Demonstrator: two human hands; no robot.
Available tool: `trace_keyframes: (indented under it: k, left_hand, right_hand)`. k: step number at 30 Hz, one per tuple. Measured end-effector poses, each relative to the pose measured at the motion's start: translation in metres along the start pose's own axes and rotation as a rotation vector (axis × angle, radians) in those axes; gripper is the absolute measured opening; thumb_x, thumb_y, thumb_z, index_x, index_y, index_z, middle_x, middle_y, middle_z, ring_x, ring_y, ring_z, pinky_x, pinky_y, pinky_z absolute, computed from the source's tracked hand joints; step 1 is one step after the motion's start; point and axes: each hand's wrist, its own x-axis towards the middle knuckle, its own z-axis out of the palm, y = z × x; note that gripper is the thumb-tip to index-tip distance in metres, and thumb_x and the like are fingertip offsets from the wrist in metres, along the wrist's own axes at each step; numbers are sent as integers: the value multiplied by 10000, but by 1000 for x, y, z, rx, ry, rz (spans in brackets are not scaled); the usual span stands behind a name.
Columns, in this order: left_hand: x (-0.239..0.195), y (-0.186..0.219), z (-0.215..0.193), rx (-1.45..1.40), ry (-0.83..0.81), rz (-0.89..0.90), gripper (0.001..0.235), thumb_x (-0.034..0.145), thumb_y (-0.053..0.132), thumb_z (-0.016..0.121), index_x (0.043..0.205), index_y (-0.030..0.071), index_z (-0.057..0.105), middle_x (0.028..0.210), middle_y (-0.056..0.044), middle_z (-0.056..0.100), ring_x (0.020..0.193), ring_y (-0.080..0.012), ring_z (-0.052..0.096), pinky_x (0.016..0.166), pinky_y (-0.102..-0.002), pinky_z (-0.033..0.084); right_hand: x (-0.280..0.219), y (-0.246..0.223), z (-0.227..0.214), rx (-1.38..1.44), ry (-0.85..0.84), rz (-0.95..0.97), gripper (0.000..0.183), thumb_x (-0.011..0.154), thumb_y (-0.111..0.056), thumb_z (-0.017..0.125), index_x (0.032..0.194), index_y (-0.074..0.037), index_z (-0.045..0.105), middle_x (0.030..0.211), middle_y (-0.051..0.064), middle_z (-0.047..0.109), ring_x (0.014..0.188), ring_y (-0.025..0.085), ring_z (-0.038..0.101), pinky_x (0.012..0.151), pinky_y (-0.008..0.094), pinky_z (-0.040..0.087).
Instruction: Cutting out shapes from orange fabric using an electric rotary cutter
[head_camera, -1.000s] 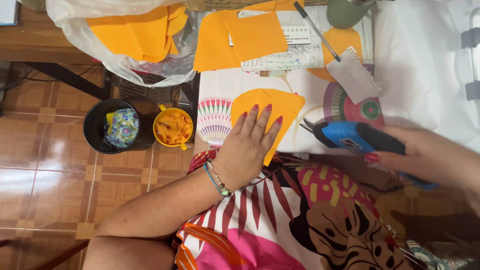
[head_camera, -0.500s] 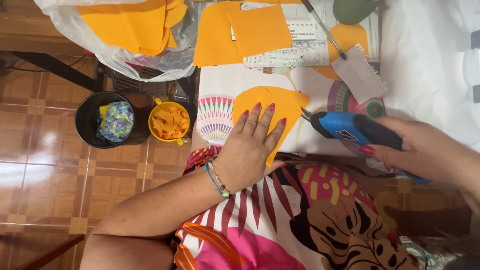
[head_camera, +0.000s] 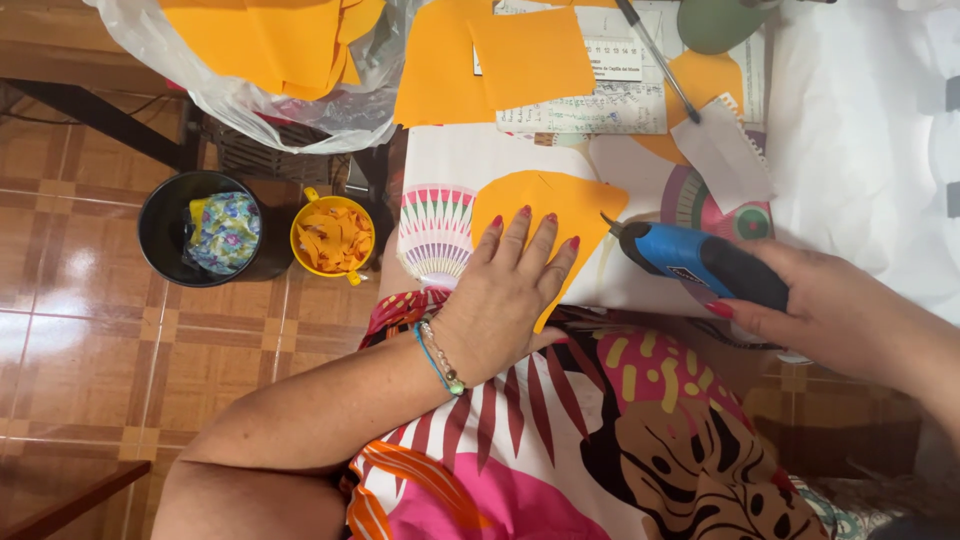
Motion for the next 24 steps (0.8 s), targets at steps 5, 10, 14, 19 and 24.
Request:
trace_keyframes:
  k: [5, 10, 14, 19, 24]
  left_hand:
    - [0, 2, -1, 16, -21, -7, 1155, 704, 884, 622, 1571, 154, 397, 1602, -187, 401, 1477, -426, 352, 1199, -592, 295]
    - [0, 1, -1, 13, -4, 2, 1163, 697, 873, 644, 1564, 136, 408, 1584, -191, 424, 1458, -382, 391, 1187, -594, 315]
    - [-1, 1, 2, 21, 15, 9, 1176, 669, 862, 679, 1559, 141, 416, 1578, -196, 429, 1446, -380, 418, 1177, -598, 330]
    - [-2, 1, 1, 20, 31, 19, 1147, 648, 861, 703, 1546, 201, 431, 1570, -217, 425, 1439, -402, 425, 1163, -609, 340]
    - [-2, 0, 3, 25, 28, 20, 1157, 629, 846, 723, 1551, 214, 424, 1574, -211, 419, 1442, -404, 417, 1169, -609, 336]
  right_hand:
    - [-3, -7, -3, -36, 4, -5, 436, 904, -365, 705, 1330, -298, 645, 981, 23, 657, 787, 228, 618, 678, 350, 451]
    - [0, -3, 0, 5, 18, -23, 384, 898, -339, 724, 1274, -281, 676, 973, 17, 663, 815, 219, 642, 720, 331, 457]
    - [0, -3, 0, -3, 24, -38, 348, 899, -331, 731, 1239, -278, 687, 956, 16, 669, 813, 213, 661, 739, 323, 472]
    - [-1, -7, -2, -1, 13, 6, 474, 889, -367, 727, 1355, -364, 643, 942, 23, 687, 745, 227, 618, 665, 329, 458]
    - [-3, -10, -4, 15, 5, 27, 384, 910, -336, 736, 1289, -334, 669, 855, 47, 666, 661, 228, 573, 606, 339, 438]
